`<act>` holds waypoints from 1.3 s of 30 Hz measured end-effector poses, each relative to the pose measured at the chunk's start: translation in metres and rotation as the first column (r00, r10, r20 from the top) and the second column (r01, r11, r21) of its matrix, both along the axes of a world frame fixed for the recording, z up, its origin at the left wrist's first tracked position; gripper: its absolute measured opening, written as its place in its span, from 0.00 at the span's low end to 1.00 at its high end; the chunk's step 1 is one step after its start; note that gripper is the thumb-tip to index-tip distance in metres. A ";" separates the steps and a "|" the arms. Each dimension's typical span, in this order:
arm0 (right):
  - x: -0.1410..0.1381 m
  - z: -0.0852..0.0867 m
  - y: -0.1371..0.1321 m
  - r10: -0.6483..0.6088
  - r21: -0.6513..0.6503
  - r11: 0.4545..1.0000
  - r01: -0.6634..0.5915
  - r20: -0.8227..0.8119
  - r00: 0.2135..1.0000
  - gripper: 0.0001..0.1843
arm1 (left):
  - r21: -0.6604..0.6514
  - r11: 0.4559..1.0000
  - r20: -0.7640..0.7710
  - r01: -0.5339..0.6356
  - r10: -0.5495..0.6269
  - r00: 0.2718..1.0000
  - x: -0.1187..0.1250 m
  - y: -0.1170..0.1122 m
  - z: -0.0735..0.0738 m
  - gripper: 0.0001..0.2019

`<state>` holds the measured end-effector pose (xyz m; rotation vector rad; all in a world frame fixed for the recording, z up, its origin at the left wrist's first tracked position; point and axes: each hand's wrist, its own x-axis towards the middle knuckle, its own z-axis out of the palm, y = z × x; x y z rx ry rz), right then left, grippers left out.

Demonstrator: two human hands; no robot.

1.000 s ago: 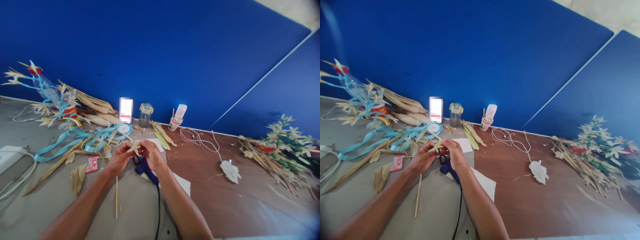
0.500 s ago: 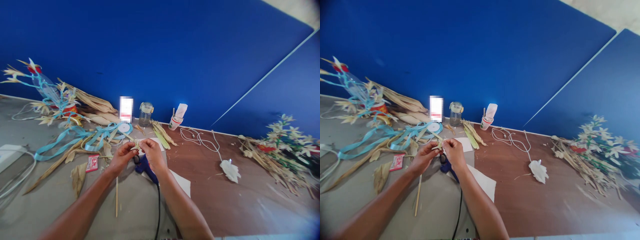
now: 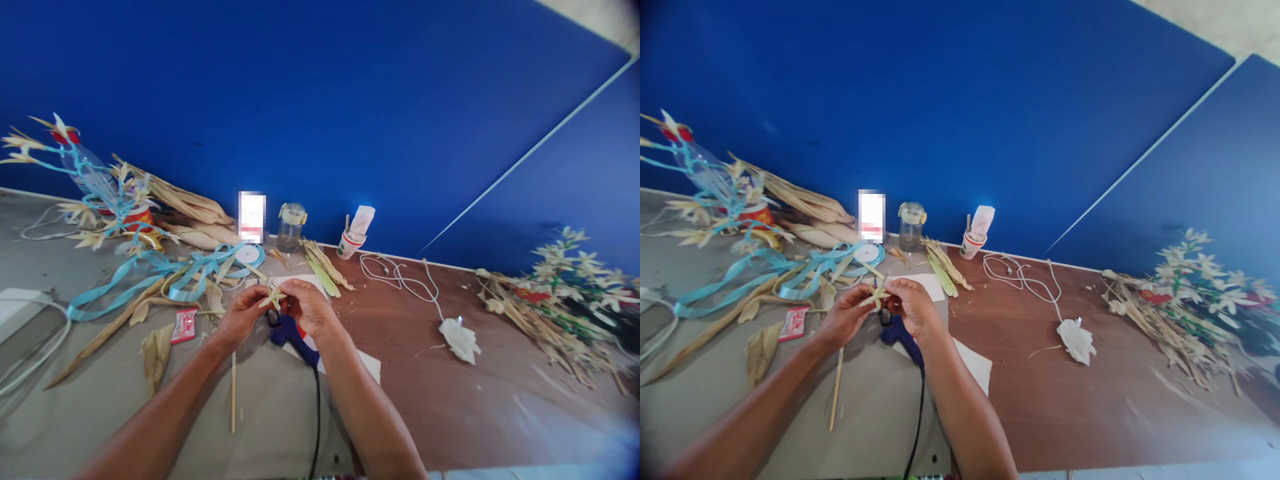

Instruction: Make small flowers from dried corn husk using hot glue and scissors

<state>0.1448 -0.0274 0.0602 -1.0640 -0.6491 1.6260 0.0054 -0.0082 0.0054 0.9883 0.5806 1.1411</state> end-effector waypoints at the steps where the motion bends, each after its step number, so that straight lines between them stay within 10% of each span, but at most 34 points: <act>1: 0.001 -0.001 0.001 0.036 -0.025 0.999 -0.037 -0.040 0.999 0.08 | -0.001 1.000 0.007 0.010 -0.010 1.000 0.000 0.000 -0.001 0.07; 8: 0.005 -0.007 0.004 0.141 -0.058 0.987 -0.149 -0.130 0.981 0.07 | -0.013 1.000 0.009 0.022 -0.022 1.000 -0.002 0.001 -0.003 0.07; 39: 0.010 -0.001 0.003 -0.039 0.025 0.999 0.043 -0.126 0.991 0.09 | -0.085 0.996 0.051 0.039 -0.035 0.998 -0.001 0.000 0.000 0.08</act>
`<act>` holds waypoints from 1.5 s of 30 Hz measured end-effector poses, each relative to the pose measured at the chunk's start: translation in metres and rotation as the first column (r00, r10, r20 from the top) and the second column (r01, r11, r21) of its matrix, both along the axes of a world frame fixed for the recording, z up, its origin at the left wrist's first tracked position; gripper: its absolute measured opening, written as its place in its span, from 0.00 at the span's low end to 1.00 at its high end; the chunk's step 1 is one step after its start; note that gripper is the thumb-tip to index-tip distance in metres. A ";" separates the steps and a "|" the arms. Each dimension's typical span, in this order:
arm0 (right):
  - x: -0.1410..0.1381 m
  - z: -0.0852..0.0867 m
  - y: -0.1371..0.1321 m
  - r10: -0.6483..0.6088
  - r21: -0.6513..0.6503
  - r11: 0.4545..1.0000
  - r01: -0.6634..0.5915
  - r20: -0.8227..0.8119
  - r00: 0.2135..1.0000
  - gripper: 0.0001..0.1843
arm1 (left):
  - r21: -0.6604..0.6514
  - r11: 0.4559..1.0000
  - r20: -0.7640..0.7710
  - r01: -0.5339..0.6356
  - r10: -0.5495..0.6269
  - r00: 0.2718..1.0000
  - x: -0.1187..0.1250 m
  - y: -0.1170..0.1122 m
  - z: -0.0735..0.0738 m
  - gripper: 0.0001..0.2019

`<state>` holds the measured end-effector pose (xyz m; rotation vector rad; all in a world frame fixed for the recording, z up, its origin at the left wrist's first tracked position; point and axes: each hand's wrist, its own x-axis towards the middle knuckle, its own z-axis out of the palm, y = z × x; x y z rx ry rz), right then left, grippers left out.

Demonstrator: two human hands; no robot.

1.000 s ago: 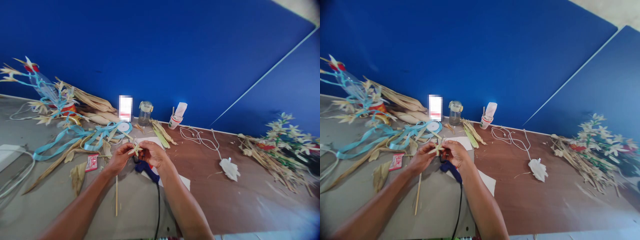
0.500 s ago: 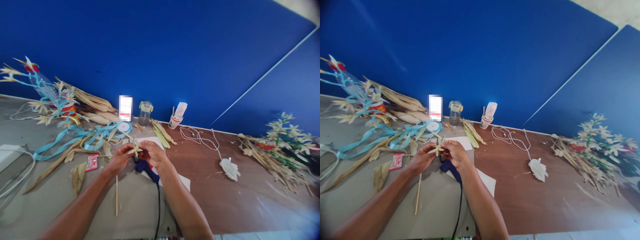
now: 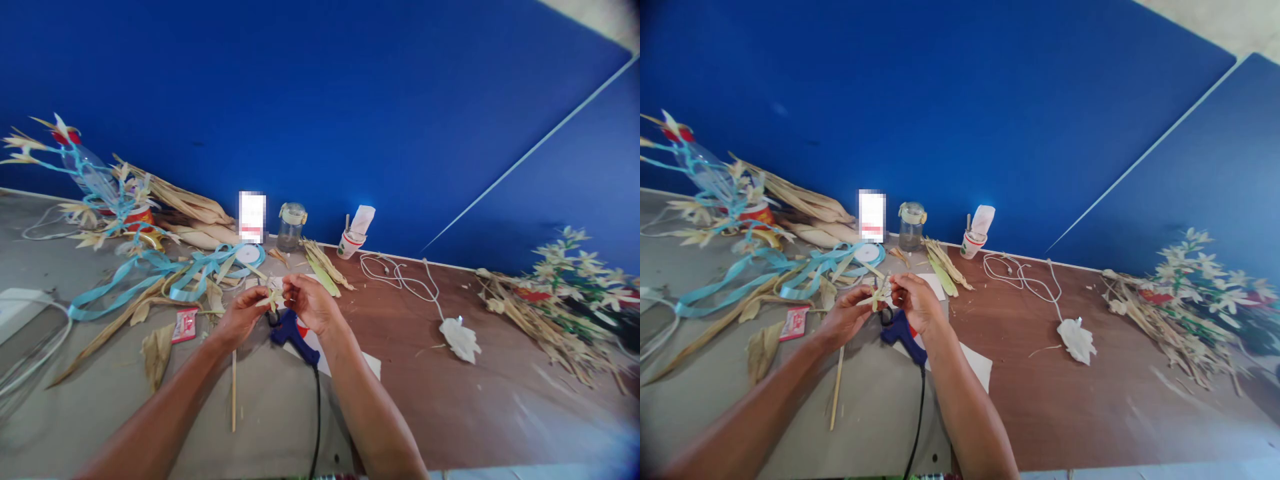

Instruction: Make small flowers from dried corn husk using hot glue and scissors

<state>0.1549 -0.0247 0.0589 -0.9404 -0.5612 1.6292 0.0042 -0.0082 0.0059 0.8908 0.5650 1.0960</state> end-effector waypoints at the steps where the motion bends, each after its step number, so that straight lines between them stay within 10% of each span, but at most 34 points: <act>1: 0.000 0.000 0.000 0.011 -0.005 1.000 -0.011 -0.002 1.000 0.10 | 0.001 1.000 -0.001 0.003 -0.003 1.000 0.000 0.000 0.000 0.08; 15: -0.006 -0.004 -0.003 0.209 0.039 0.977 -0.209 0.001 0.978 0.13 | 0.027 1.000 0.007 -0.004 0.004 1.000 -0.002 0.000 0.003 0.08; 39: 0.004 0.009 -0.007 0.058 0.030 0.998 -0.063 0.139 0.989 0.15 | -0.019 0.997 0.186 0.075 -0.070 0.980 -0.002 -0.001 0.000 0.06; 42: 0.016 0.010 -0.019 -0.025 0.116 0.993 -0.033 0.460 0.888 0.11 | -0.079 0.994 0.232 0.074 -0.054 0.971 -0.002 -0.001 0.004 0.04; 45: 0.024 -0.002 -0.041 -0.060 0.180 0.969 -0.166 0.832 0.551 0.08 | -0.120 0.989 0.277 0.091 -0.055 0.959 -0.005 0.001 0.008 0.04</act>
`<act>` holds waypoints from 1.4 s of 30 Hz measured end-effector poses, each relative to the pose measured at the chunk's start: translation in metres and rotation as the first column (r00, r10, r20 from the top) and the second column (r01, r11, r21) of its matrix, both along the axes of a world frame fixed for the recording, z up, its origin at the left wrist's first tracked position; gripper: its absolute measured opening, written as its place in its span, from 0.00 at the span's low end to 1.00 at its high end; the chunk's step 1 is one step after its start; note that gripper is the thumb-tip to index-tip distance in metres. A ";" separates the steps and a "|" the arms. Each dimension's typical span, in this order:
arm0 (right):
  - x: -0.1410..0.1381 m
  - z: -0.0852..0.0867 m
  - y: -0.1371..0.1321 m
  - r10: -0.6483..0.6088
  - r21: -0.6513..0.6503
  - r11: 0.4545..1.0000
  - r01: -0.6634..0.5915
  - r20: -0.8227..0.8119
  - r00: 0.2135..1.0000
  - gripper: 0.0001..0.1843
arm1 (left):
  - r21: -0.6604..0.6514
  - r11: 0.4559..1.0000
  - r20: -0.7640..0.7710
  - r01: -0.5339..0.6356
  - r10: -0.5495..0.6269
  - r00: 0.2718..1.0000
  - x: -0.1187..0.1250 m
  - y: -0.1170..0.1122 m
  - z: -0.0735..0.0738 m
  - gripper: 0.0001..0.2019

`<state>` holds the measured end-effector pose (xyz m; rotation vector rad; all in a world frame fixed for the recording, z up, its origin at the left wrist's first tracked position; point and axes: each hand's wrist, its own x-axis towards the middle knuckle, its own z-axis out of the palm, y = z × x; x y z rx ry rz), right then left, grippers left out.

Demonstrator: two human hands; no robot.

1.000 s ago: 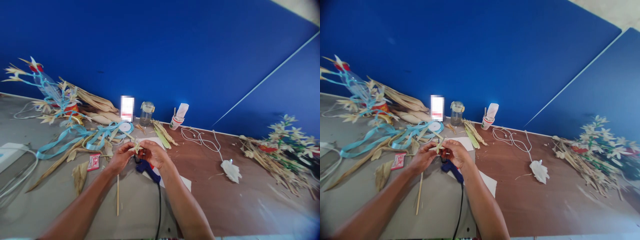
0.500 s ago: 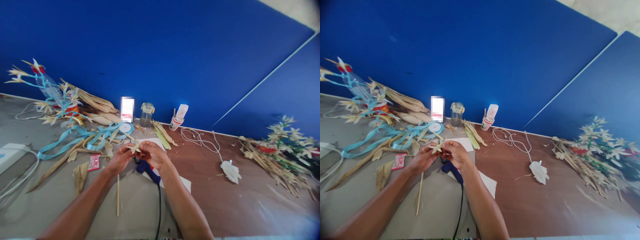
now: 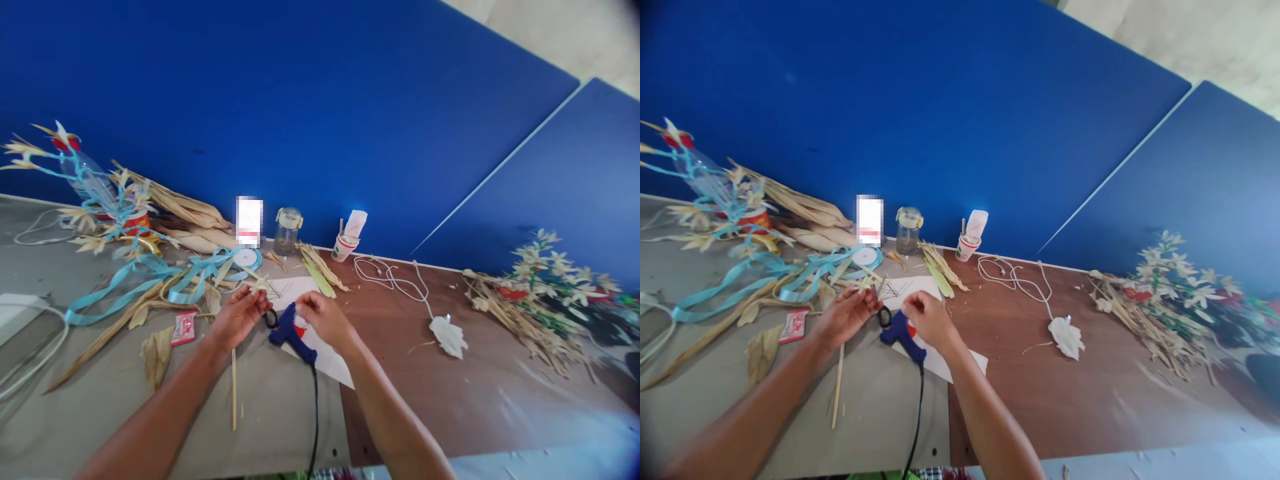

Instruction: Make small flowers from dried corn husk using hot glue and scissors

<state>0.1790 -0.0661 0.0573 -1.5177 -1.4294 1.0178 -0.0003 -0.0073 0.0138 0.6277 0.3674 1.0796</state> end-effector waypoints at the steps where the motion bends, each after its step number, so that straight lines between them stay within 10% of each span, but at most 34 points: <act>1: 0.000 -0.005 -0.008 0.023 -0.012 1.000 -0.022 0.170 0.985 0.09 | -0.010 1.000 0.009 0.005 -0.005 1.000 -0.001 0.001 0.000 0.04; 5: -0.008 -0.021 -0.032 0.046 -0.100 0.995 0.024 0.640 0.767 0.21 | -0.051 0.999 0.029 0.014 -0.012 0.999 -0.003 0.004 -0.002 0.04; 10: -0.019 -0.026 -0.037 0.150 -0.197 0.980 0.013 0.786 0.600 0.25 | -0.065 0.998 0.036 -0.006 0.009 0.999 -0.003 0.005 -0.004 0.03; 17: -0.011 -0.040 -0.033 -0.003 -0.025 0.999 0.025 0.651 0.759 0.12 | -0.092 0.996 0.059 -0.004 0.009 0.998 -0.004 0.005 -0.005 0.03; 22: 0.003 -0.032 -0.040 -0.085 0.044 0.995 0.084 0.006 0.996 0.15 | -0.096 0.995 0.050 -0.016 0.021 0.999 -0.006 0.007 -0.006 0.04; 27: -0.006 -0.022 -0.044 0.030 0.025 1.000 -0.019 -0.535 0.844 0.20 | -0.092 0.995 0.004 -0.046 0.046 0.999 -0.003 0.007 -0.006 0.04; 42: -0.037 -0.032 -0.020 -0.028 0.151 0.988 0.042 -0.093 0.995 0.16 | -0.082 0.991 -0.109 -0.107 0.098 0.989 0.001 0.003 -0.001 0.06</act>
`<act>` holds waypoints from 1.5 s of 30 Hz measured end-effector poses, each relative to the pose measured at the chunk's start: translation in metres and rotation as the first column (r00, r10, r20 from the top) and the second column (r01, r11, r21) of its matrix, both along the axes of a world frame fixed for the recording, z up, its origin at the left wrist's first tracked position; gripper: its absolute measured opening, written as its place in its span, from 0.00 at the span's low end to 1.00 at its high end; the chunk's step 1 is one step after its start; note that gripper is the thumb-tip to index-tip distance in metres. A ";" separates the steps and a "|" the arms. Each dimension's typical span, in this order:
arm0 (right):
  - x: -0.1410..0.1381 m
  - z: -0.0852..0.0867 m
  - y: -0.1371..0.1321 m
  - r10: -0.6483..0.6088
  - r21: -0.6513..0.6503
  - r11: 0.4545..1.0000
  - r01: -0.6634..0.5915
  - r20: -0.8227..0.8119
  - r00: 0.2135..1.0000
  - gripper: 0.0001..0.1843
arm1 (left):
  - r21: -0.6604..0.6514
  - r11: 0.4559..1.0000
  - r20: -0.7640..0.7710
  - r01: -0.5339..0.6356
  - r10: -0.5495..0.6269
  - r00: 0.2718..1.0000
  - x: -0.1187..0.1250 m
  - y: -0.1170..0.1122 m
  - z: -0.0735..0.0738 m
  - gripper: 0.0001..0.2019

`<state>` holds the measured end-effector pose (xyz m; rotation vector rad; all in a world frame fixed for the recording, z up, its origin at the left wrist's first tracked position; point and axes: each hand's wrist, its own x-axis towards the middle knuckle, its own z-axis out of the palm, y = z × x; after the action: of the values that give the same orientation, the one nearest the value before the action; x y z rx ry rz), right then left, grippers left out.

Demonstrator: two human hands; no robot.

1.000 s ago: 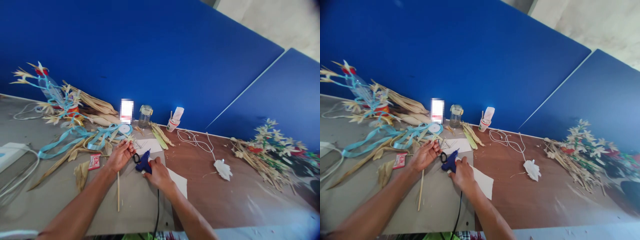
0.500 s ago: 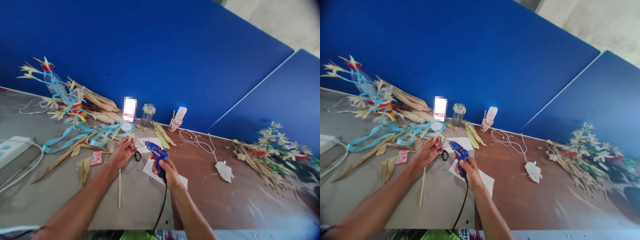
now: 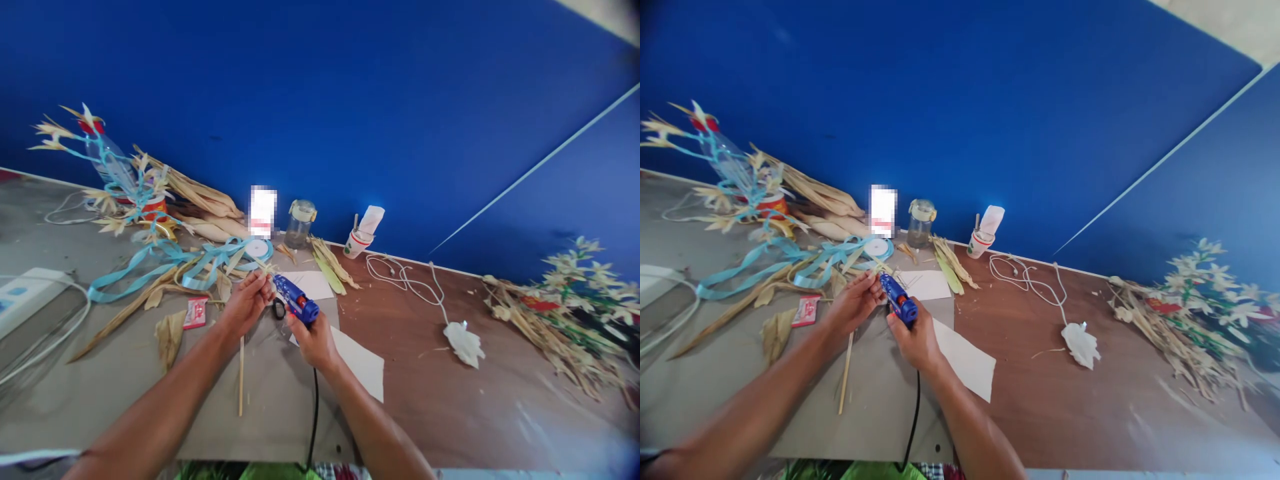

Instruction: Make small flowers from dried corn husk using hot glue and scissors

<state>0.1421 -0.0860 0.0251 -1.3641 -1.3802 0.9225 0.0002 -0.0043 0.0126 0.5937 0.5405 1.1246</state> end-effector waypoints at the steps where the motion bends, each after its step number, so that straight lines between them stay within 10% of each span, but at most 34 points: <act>1: 0.000 -0.002 0.000 0.000 -0.001 1.000 0.000 0.018 1.000 0.16 | 0.004 1.000 0.003 0.003 -0.003 1.000 0.000 0.000 -0.001 0.07; 45: 0.000 -0.012 0.000 -0.007 -0.012 1.000 0.008 0.085 0.996 0.15 | 0.015 0.999 -0.014 -0.031 0.031 0.999 0.003 0.000 -0.002 0.07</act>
<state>0.1420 -0.0856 0.0126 -1.4316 -1.4342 0.8782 0.0028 -0.0047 0.0106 0.6083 0.5562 1.1549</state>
